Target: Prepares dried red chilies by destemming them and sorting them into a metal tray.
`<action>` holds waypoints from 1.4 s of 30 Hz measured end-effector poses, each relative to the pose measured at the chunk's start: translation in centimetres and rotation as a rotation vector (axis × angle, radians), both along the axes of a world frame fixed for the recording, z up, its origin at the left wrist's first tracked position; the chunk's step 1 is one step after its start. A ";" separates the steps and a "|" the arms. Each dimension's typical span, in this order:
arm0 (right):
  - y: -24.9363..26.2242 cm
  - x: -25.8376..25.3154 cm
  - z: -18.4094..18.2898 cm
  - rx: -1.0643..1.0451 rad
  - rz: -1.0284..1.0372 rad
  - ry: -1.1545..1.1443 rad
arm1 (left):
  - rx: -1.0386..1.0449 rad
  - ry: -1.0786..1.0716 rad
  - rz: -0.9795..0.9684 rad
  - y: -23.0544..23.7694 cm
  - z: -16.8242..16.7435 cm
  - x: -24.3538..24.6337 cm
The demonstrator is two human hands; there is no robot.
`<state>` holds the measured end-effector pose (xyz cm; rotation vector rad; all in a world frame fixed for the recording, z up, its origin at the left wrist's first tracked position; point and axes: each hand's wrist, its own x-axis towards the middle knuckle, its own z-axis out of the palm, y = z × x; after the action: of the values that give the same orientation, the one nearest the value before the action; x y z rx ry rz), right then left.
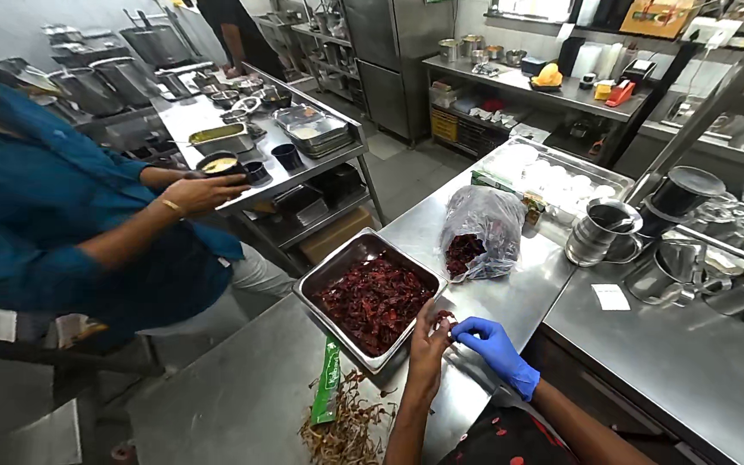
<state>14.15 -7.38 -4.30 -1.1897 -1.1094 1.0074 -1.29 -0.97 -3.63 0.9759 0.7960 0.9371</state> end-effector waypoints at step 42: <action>1.3 1.0 1.1 0.038 0.011 -0.348 | -0.244 -0.339 0.060 -1.7 -1.6 -2.6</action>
<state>15.11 -6.08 -3.20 -1.3623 -1.3999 0.8009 -3.85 -2.67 -5.23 0.5637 0.6358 0.9981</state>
